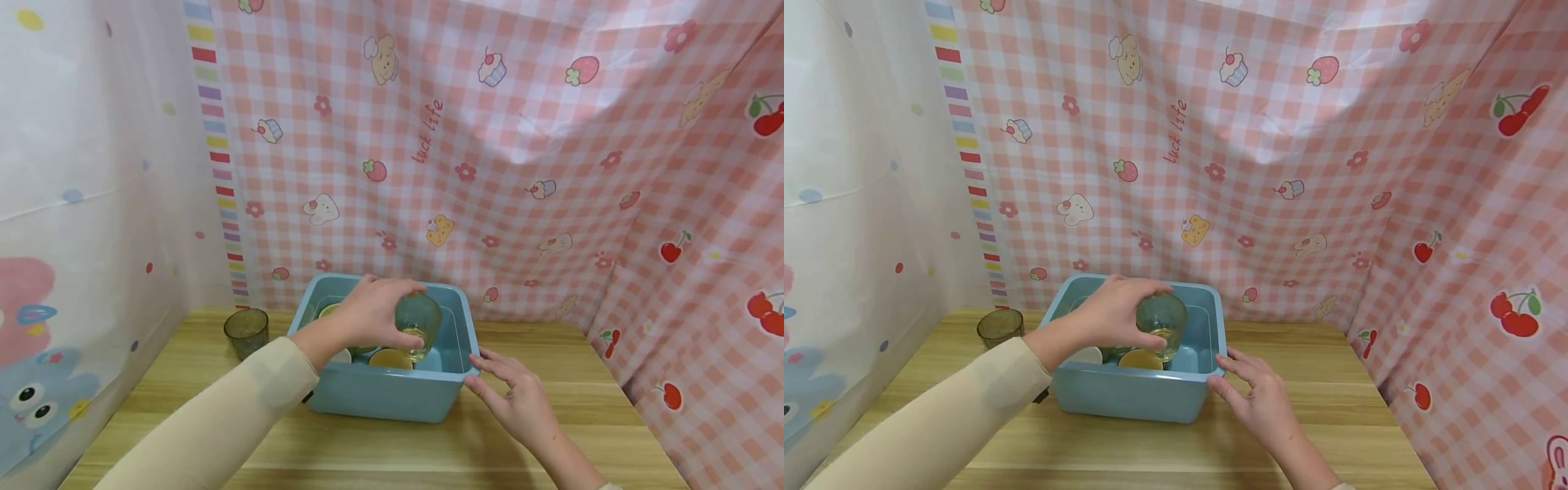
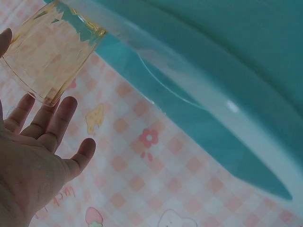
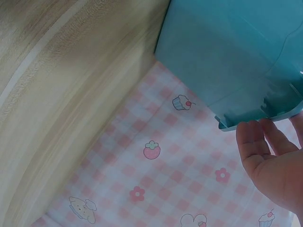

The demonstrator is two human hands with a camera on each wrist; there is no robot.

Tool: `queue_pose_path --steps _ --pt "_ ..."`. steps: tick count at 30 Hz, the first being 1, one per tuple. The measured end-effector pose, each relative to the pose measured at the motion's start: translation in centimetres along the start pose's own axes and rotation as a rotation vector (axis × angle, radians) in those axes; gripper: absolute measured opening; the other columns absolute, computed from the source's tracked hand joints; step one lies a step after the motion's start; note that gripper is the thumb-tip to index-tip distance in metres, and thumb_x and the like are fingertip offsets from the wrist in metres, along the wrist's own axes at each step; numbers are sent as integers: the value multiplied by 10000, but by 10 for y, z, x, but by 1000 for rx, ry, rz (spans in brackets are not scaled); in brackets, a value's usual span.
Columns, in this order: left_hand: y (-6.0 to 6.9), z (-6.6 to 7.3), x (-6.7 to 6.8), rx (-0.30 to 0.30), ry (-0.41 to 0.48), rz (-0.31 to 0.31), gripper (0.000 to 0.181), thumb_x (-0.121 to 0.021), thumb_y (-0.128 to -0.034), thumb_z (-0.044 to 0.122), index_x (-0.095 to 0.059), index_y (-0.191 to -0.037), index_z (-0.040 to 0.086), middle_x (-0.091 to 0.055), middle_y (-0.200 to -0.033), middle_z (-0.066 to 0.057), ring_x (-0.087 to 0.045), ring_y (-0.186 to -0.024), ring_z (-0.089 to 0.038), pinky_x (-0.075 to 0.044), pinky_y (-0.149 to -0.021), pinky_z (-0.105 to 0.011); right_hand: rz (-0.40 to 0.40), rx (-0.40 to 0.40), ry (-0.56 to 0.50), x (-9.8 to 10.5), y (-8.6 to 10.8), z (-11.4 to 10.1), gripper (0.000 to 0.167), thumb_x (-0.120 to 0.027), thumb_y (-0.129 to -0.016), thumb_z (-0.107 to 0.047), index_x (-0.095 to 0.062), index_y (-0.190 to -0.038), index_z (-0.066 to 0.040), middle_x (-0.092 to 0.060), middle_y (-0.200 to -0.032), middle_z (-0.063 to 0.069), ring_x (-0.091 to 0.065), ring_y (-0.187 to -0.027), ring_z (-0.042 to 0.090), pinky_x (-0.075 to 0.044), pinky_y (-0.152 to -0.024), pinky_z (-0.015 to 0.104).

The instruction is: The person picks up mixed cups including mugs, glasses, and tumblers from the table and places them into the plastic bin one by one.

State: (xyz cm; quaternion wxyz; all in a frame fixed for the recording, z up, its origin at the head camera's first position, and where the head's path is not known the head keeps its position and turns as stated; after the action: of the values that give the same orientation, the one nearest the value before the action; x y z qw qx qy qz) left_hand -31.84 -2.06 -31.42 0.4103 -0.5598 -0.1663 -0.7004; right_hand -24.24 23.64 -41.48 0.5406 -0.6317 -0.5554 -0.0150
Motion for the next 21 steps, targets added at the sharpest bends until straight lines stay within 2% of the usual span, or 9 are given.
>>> queue_pose_path --steps 9,21 --pt "-8 9 -16 15 2 -35 845 -872 -851 552 -541 -1556 226 -639 -1533 26 -594 -1419 -186 -358 -1227 -594 -3 -1 3 0 -1 -1 344 -889 -873 -136 -815 -1205 -80 -785 -1286 137 -760 -1156 344 -633 -899 586" --pt "-19 18 -40 2 7 -55 796 -880 -844 542 -572 -1512 237 -665 -1497 51 -610 -1389 -151 -402 -1210 -513 -12 -3 7 -1 1 1 337 -881 -883 -137 -813 -1207 -77 -781 -1299 131 -757 -1164 329 -639 -895 569"
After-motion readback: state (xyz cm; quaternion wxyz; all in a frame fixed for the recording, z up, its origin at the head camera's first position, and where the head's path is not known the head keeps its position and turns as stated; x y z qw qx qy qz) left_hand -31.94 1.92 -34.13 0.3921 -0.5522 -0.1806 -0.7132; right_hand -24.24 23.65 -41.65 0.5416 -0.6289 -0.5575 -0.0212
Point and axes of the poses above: each hand's wrist, its own y-axis away from the middle knuckle, its own x-axis out of the back of the hand, z = x × y, the point moved 4 cm from there along -y, towards the middle knuckle
